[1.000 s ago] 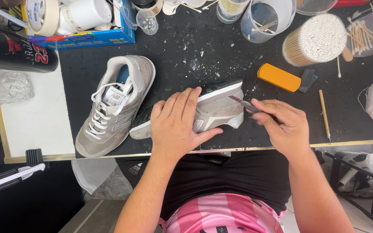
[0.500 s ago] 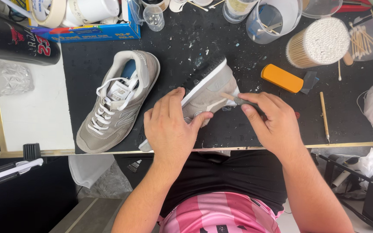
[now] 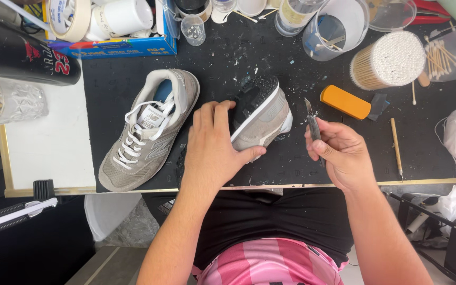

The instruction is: The person uses a small metal tool to scrape and clean the surface of a grey New Balance sneaker. They work on the heel and side panels, removing debris and smoothing the material. The person rotates the shoe to access different areas and occasionally wipes the surface with their fingers.

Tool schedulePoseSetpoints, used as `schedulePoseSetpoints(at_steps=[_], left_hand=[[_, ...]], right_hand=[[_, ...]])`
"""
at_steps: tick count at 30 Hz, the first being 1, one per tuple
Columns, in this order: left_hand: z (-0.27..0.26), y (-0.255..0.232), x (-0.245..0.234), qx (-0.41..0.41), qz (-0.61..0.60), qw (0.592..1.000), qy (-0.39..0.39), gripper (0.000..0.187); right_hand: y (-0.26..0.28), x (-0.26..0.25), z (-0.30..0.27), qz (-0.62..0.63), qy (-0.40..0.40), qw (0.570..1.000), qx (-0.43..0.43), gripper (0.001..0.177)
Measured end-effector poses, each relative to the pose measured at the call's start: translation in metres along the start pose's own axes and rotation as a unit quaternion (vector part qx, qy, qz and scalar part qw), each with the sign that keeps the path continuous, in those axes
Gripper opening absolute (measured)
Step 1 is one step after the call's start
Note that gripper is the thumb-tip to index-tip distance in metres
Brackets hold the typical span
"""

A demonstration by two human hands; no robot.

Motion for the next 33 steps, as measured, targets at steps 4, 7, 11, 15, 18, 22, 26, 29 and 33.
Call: schedulePoseSetpoints(at_steps=[4,7,11,15,18,22,26,29,33], left_hand=[[-0.003,0.004,0.012,-0.056,-0.021,0.995,0.075,0.104],[-0.002,0.007,0.013,-0.081,-0.031,0.991,0.103,0.106],[0.0,0.008,0.011,-0.084,-0.033,0.99,0.109,0.107],[0.002,0.008,0.012,-0.084,-0.023,0.989,0.118,0.108],[0.001,0.008,0.013,-0.087,-0.02,0.988,0.122,0.109],[0.002,0.008,0.013,-0.087,-0.024,0.989,0.121,0.109],[0.003,0.01,0.014,-0.091,-0.032,0.988,0.123,0.107],[0.002,0.011,0.015,-0.088,-0.035,0.989,0.118,0.108],[0.001,0.012,0.018,-0.082,-0.032,0.99,0.113,0.114]], right_hand=[[0.001,-0.007,0.0,0.121,-0.025,0.99,0.072,0.032],[0.002,-0.008,-0.001,0.08,-0.03,0.993,0.078,0.033],[-0.002,-0.013,0.0,0.111,-0.007,0.991,0.069,0.03],[-0.012,-0.021,0.003,0.123,-0.034,0.987,0.099,0.025],[-0.011,-0.017,0.003,0.088,-0.048,0.99,0.103,0.023],[0.01,0.005,0.002,-0.066,-0.012,0.997,0.042,0.033],[0.035,0.037,0.003,-0.449,0.017,0.893,-0.028,0.021],[0.045,0.057,0.009,-0.551,0.026,0.833,-0.045,0.021],[0.049,0.069,0.023,-0.635,0.008,0.767,-0.091,0.022]])
Point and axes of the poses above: each hand's wrist, its own z-axis towards the middle knuckle, its own x-axis out of the palm, y = z × x, the point moved 4 cm from there along z, towards the middle knuckle, and after that the axes turned 4 degrees about x, right-handed, at the moved point
